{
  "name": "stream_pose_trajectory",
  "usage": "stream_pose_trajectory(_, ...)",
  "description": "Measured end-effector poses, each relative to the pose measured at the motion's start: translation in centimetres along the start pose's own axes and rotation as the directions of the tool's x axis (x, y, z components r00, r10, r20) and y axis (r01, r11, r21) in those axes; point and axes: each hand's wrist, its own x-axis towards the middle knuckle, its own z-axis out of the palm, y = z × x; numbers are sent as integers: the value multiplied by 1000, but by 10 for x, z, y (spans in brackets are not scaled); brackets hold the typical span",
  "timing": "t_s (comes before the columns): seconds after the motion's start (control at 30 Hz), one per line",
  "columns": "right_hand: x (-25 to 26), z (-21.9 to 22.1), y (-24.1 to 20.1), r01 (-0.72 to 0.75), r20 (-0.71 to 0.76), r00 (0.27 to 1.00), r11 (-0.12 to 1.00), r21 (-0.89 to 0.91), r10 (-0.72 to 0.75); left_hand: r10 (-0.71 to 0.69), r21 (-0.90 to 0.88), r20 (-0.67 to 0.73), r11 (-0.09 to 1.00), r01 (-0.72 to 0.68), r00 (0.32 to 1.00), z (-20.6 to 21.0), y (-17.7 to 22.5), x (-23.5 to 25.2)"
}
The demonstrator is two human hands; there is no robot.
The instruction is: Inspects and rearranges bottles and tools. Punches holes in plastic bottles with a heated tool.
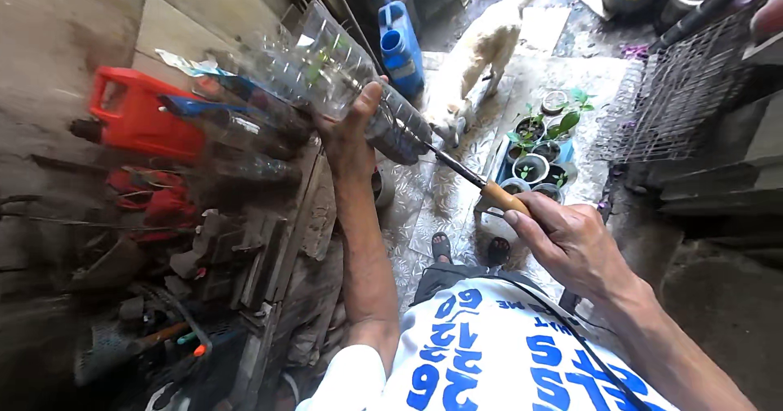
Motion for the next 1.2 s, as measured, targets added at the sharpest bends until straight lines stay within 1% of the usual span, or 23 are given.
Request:
stream_pose_trajectory(0.27,10,42,-22,-61,-19,998,995,-84,60,13,-54,14,998,-12,1000,-35,-9,17)
stream_pose_trajectory(0.4,14,59,-30,-97,-22,995,987,-128,95,22,-10,4,1000,-22,1000,-46,-12,17)
stream_pose_trajectory(0.47,14,68,-33,-110,-32,994,983,-148,106,58,19,29,998,-59,998,-49,-12,16)
stream_pose_trajectory(0.53,13,78,-36,-114,-46,993,980,-162,108,85,14,53,996,-86,995,-53,-15,14)
stream_pose_trajectory(0.6,13,85,-40,-121,-54,992,974,-190,112,86,16,47,996,-87,995,-56,-17,12)
stream_pose_trajectory(0.77,16,93,-42,-126,-42,992,966,-226,120,87,59,22,994,-88,996,-60,-17,7)
stream_pose_trajectory(0.97,16,95,-41,-135,-31,991,966,-222,131,76,87,11,993,-77,997,-62,-16,2)
stream_pose_trajectory(1.07,16,94,-41,-143,-36,990,968,-207,138,64,45,-6,997,-64,998,-65,-23,3)
stream_pose_trajectory(1.2,14,89,-42,-136,-39,991,972,-192,131,33,-15,-94,999,-35,995,-70,-33,2)
